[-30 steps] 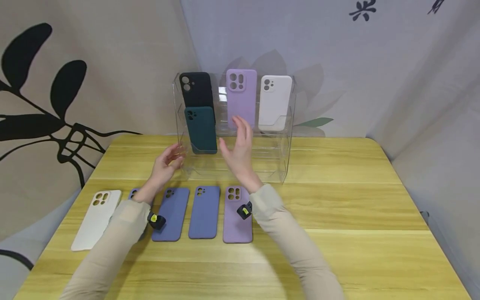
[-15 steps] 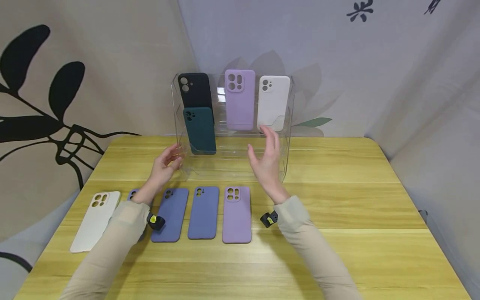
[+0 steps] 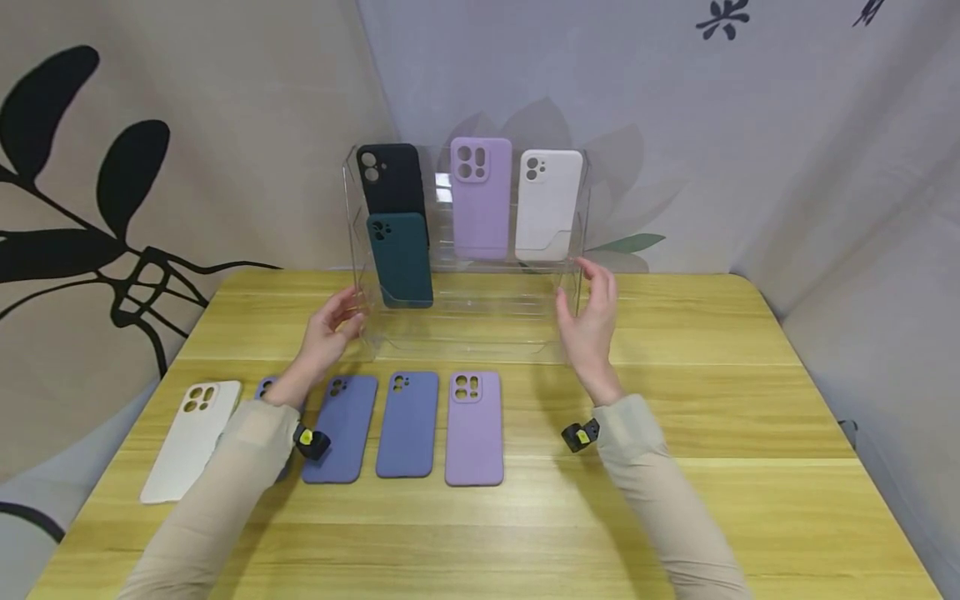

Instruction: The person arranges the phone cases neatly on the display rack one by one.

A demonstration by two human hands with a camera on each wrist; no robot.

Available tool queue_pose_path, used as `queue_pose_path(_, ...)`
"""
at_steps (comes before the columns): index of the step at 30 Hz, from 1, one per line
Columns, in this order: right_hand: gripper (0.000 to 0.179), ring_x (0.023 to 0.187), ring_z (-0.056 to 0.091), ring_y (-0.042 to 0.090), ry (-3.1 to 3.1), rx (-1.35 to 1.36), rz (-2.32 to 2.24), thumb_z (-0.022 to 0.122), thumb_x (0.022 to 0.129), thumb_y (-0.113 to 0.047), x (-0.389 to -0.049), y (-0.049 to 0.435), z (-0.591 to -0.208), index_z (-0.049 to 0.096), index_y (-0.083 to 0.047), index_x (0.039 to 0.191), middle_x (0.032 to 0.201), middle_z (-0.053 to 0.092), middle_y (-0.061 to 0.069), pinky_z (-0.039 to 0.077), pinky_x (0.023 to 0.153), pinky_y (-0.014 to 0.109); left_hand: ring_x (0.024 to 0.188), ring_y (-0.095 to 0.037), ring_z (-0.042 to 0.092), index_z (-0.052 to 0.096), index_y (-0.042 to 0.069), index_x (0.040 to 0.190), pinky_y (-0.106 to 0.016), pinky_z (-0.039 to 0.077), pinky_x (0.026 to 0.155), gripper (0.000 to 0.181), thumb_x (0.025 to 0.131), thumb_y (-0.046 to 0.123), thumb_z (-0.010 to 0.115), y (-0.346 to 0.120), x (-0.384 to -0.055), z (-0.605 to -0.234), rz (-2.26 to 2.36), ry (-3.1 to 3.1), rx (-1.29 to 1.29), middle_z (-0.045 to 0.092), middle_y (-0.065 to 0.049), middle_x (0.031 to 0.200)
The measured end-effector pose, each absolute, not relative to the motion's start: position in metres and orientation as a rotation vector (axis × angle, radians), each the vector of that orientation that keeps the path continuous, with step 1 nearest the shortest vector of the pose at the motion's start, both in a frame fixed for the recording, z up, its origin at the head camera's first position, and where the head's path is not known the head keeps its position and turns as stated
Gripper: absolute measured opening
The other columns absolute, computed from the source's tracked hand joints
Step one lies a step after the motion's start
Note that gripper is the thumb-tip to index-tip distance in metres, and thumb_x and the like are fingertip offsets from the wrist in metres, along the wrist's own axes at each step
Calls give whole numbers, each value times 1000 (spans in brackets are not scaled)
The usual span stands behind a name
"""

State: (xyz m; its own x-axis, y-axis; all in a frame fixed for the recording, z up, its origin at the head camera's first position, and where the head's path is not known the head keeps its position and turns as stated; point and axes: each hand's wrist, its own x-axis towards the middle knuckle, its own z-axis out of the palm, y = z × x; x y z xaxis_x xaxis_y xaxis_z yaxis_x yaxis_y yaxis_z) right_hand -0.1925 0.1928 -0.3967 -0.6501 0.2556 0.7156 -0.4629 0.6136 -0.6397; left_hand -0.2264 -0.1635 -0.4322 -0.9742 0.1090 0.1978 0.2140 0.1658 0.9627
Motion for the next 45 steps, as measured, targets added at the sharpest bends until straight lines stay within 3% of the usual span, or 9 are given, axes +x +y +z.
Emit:
queue_pose_path(7,40,101,51,37,-2019,122,1079,64,79,8,-197,207,-402,52,11,117,107,53,27,45,79,50,113,-40,47,39,-5,138,-12,46,72,48,91,-10,49,-164,-226,-430,-1957,-2325,-336,47,-29,130)
queue_pose_path(13,38,96,55,35,-2069,118,1098,65,79,10,-200,213,-404,54,11,116,104,56,26,47,74,39,115,-46,44,35,-11,137,-13,46,73,48,91,-12,47,-160,-215,-411,-1963,-2362,-333,43,-34,131)
queue_pose_path(20,33,90,59,37,-2115,129,1137,61,78,15,-205,215,-405,56,13,110,99,59,26,51,73,51,114,-43,46,36,-8,138,-13,46,74,48,92,-9,49,-162,-220,-419,-1940,-2358,-343,45,-31,131)
queue_pose_path(24,33,90,60,35,-2142,109,1165,59,79,14,-205,215,-403,55,13,111,101,59,25,54,72,29,114,-40,47,39,-4,138,-12,46,73,48,92,-8,50,-165,-226,-429,-1948,-2342,-344,47,-28,132)
queue_pose_path(28,34,91,60,34,-2168,89,1187,59,79,14,-204,216,-401,55,12,113,102,60,25,43,66,6,114,-40,47,38,-4,138,-12,46,73,48,92,-8,49,-165,-226,-429,-1947,-2344,-348,47,-28,132)
queue_pose_path(38,36,91,59,34,-2184,93,1206,57,79,13,-203,217,-402,55,12,115,103,60,26,40,65,3,115,-42,46,34,-3,142,-17,45,79,53,92,-8,50,-166,-225,-429,-1903,-2369,-387,45,-31,133)
queue_pose_path(45,37,93,59,33,-2198,77,1219,56,80,14,-204,218,-404,54,11,117,105,60,25,39,66,2,105,-42,54,42,-5,136,-25,46,86,48,89,-10,53,-180,-210,-423,-1678,-2396,-578,51,-28,128)
